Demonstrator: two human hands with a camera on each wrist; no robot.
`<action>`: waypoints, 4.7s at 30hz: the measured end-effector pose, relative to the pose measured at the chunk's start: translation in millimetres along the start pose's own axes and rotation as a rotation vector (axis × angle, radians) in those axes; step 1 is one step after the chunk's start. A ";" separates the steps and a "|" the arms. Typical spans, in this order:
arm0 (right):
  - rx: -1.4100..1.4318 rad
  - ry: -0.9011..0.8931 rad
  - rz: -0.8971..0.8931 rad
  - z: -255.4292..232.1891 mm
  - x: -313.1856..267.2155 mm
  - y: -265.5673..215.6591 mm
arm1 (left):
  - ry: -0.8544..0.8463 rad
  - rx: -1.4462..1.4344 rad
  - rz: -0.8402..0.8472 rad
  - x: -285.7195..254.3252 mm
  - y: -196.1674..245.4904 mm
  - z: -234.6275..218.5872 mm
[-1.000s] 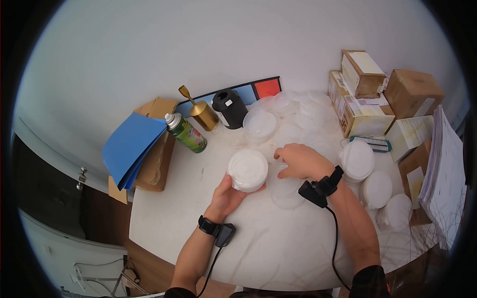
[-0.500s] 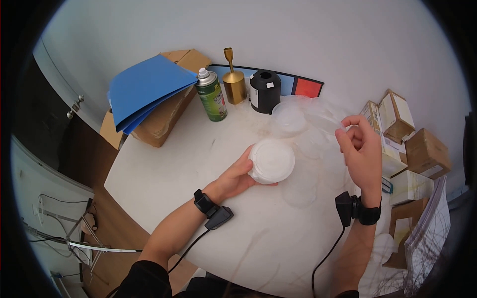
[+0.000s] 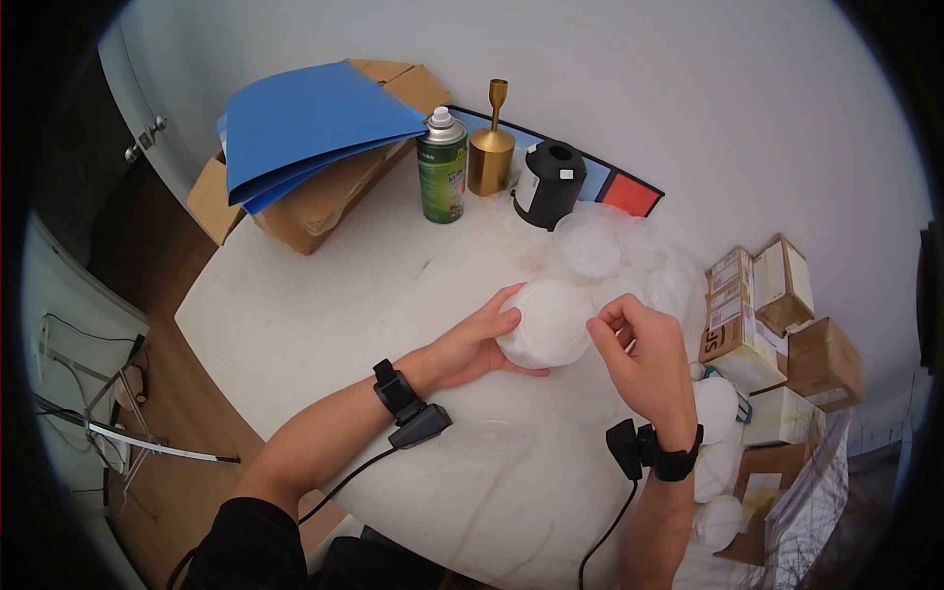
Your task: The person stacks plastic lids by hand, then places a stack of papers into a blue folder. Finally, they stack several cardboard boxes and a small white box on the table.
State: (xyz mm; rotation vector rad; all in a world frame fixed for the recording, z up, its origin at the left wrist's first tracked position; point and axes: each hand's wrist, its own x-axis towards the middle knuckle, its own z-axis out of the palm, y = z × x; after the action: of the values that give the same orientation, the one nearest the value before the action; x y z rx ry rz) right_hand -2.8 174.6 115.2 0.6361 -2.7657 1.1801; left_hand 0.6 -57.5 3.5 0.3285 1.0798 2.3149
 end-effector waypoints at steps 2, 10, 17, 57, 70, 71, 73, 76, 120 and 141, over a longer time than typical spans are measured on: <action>-0.062 -0.133 -0.002 -4.4 -8.1 -13.1 | 0.012 -0.023 0.011 -0.4 -2.5 -1.3; -0.192 -0.733 -0.366 35.3 -68.0 -49.2 | 0.028 -0.129 0.034 1.7 -0.6 -4.2; -0.359 -0.714 -0.236 81.7 -71.7 -45.2 | 0.006 -0.151 0.024 2.9 -4.6 -9.9; 0.557 0.011 0.000 -8.5 -15.4 -3.4 | -0.091 -0.002 -0.002 1.4 -3.2 -6.2; 0.125 -0.054 -0.336 5.1 -11.7 -6.8 | -0.156 0.229 -0.037 0.8 -8.6 -9.6; 0.100 -0.024 -0.371 9.0 -11.6 -9.3 | -0.156 0.264 -0.021 1.3 -10.9 -11.6; 0.042 0.033 -0.421 15.5 -11.0 -12.2 | -0.155 0.295 -0.005 2.1 -12.6 -12.4; -0.033 0.092 -0.460 20.8 -9.5 -14.3 | -0.154 0.291 -0.005 1.9 -12.0 -11.7; -0.219 0.144 -0.526 31.2 -18.9 -33.7 | -0.180 0.168 -0.032 -0.6 -8.9 -10.7; -0.395 -0.186 0.161 -21.7 -14.8 48.6 | -0.044 -0.051 -0.030 2.4 -6.0 -10.2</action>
State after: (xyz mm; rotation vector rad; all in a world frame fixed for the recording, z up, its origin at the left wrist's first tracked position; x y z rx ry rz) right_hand -10.7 225.2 94.3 0.5102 -3.1262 0.5842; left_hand -3.4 -59.4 -7.7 0.3392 0.9965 2.2935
